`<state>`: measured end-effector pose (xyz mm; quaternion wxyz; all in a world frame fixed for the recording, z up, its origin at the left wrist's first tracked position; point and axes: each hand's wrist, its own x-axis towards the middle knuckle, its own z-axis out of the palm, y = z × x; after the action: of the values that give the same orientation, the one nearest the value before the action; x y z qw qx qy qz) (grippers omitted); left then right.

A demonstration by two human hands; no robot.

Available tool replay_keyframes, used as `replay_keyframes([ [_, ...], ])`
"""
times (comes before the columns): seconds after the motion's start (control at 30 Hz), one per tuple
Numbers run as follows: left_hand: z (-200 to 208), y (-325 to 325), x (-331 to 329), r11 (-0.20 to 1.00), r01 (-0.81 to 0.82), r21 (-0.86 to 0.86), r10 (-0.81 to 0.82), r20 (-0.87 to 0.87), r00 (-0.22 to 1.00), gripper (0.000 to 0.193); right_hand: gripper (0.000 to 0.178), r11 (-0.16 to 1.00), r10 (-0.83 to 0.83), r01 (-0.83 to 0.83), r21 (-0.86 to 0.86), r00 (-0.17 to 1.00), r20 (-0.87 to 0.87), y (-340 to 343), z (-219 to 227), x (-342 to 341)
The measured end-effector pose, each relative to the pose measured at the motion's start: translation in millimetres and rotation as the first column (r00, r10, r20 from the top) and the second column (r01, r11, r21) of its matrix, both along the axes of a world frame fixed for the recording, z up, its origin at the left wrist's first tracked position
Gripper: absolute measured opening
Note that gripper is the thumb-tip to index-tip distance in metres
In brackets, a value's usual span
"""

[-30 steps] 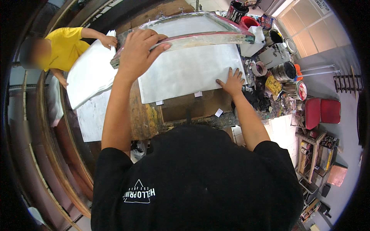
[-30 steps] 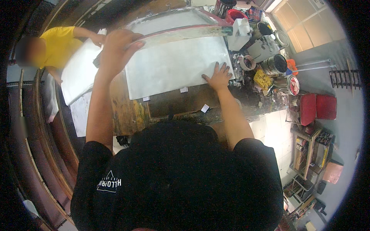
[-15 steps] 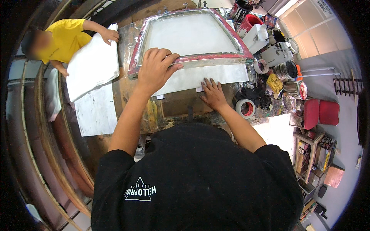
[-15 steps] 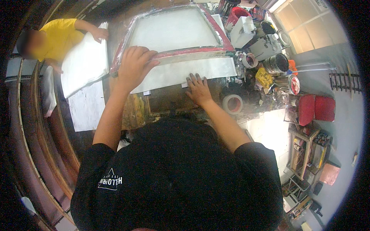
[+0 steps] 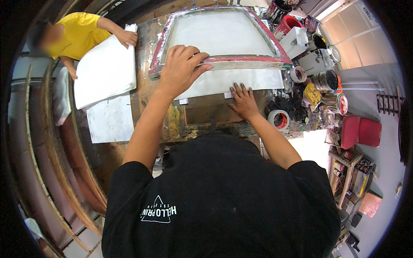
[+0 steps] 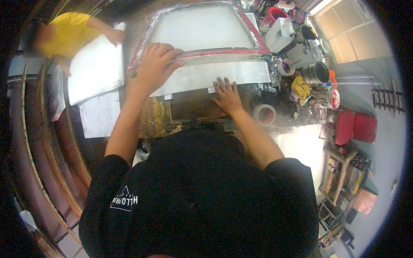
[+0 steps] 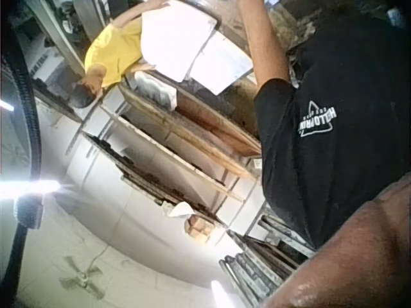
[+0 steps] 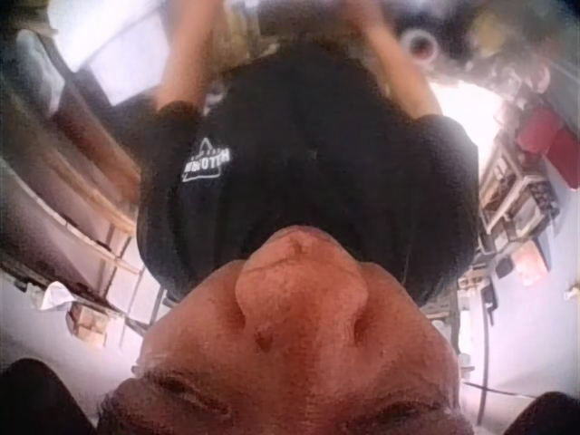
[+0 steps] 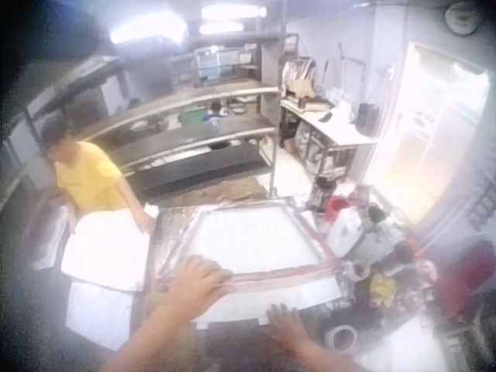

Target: The person aligns a sheet of paper on a printing board, secures it with tape, lowers a screen, and later retrieves a container of ink and a spatula from a shelf.

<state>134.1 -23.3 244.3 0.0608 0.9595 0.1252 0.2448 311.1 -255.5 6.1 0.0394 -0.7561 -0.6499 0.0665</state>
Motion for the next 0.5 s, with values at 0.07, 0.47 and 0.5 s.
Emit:
replay_keyframes([
  [0.07, -1.7, 0.3, 0.6, 1.000, -0.005, 0.016, 0.005, -0.015, 1.000, 0.033, 0.078, 1.000, -0.001, 0.001, -0.004, 1.000, -0.004, 0.0, 2.0, 0.2],
  [0.47, -9.3, -4.8, -1.8, 0.999, 0.008, -0.047, -0.009, -0.019, 1.000, 0.030, 0.078, 0.974, 0.216, -0.219, -0.064, 0.975, -0.047, 30.5, 24.1, -40.4],
  [0.5, -8.8, -4.9, -1.8, 0.999, 0.011, -0.049, -0.012, -0.020, 1.000, 0.030, 0.077, 0.952, 0.291, -0.297, -0.067, 0.952, -0.091, 38.2, 19.5, -50.1],
])
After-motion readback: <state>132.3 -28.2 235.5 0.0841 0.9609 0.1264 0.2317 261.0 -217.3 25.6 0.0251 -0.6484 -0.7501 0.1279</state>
